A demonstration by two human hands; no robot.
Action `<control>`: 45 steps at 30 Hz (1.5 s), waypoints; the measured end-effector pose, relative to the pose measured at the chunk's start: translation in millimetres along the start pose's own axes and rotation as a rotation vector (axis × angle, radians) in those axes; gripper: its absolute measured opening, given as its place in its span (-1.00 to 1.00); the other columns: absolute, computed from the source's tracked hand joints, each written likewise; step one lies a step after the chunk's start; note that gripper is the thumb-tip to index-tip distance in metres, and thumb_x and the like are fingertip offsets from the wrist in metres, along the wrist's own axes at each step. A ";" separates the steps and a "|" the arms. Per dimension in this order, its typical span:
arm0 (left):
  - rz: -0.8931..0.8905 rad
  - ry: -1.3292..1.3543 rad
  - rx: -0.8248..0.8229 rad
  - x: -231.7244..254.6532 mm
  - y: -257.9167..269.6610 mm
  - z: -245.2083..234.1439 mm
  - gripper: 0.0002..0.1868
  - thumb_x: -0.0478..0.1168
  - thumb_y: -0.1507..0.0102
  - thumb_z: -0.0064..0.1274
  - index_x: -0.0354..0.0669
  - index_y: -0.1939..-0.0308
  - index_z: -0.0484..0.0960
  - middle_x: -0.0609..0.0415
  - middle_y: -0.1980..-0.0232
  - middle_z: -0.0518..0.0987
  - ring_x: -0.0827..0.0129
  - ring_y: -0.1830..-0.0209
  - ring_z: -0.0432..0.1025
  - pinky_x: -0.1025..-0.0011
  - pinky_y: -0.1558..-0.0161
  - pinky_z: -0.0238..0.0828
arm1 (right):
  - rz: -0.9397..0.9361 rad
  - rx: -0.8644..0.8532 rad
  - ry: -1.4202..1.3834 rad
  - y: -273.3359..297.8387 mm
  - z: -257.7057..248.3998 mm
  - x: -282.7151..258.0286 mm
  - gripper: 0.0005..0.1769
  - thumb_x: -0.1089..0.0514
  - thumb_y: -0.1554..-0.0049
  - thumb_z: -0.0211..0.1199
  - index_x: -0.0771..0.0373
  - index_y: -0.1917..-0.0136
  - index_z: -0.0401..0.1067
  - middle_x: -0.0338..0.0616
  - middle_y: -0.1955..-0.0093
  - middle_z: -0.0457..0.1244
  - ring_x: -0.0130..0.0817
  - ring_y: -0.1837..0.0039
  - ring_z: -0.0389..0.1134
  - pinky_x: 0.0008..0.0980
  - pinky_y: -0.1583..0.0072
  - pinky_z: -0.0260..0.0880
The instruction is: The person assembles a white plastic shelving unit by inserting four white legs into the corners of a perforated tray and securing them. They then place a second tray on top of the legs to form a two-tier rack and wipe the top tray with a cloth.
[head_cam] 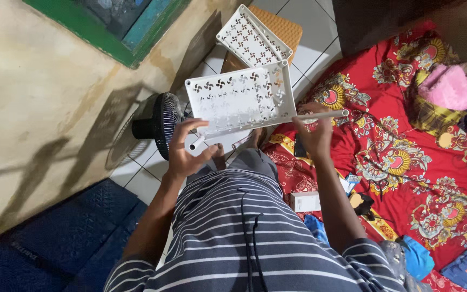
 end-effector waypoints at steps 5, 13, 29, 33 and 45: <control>-0.069 0.507 -0.030 15.1 -13.6 9.3 -0.39 0.28 -0.44 -0.31 -0.24 0.23 0.44 0.02 0.31 0.48 0.43 0.38 0.28 0.47 0.21 0.25 | 0.183 0.063 -0.784 -22.3 -46.0 -17.7 -0.47 -0.23 -0.45 -0.07 0.30 -0.11 0.37 0.03 -0.02 0.29 -0.13 -0.09 0.32 -0.10 -0.25 0.35; -0.272 0.586 -0.110 -7.5 0.8 26.2 -0.43 0.06 -0.48 -0.41 -0.17 0.56 0.01 0.17 0.57 0.02 0.47 0.58 -0.11 0.34 0.44 -0.20 | 0.248 0.049 -1.193 -28.0 -17.2 2.8 -0.40 -0.21 -0.45 -0.26 0.12 0.34 -0.05 -0.32 0.40 -0.18 -0.46 0.34 -0.18 -0.32 0.16 -0.08; -0.283 0.481 -0.054 -23.0 -3.1 23.6 -0.36 0.16 -0.45 -0.42 -0.17 0.62 0.03 0.14 0.63 0.05 0.44 0.65 -0.05 0.33 0.50 -0.16 | 0.261 0.135 -1.243 -27.7 3.1 31.1 -0.35 -0.25 -0.39 -0.17 0.10 0.42 -0.13 -0.37 0.47 -0.24 -0.47 0.39 -0.26 -0.27 0.28 -0.27; -0.209 0.494 -0.056 -32.0 11.2 33.1 -0.19 0.47 -0.39 -0.51 -0.16 0.60 0.01 0.16 0.61 0.05 0.48 0.64 -0.06 0.38 0.50 -0.22 | 0.279 0.060 -1.201 -31.5 -0.1 23.5 -0.26 -0.41 -0.40 -0.26 0.11 0.41 -0.10 -0.33 0.46 -0.21 -0.44 0.36 -0.23 -0.27 0.22 -0.21; -0.225 -0.136 0.267 -85.0 41.6 42.1 -0.43 0.20 -0.46 0.09 -0.19 0.31 0.30 0.06 0.25 0.38 0.31 0.20 0.33 0.36 0.07 0.28 | 0.587 -0.270 -1.077 -57.3 64.5 109.0 -0.24 -0.35 -0.41 -0.27 0.33 0.15 0.39 -0.06 0.23 0.31 -0.29 0.15 0.35 -0.31 0.05 0.37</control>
Point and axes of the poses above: each hand's wrist, its own y-axis away from the middle knuckle, its own z-axis out of the palm, x = y × z, the point moved 9 cm from there along -y, towards the middle knuckle
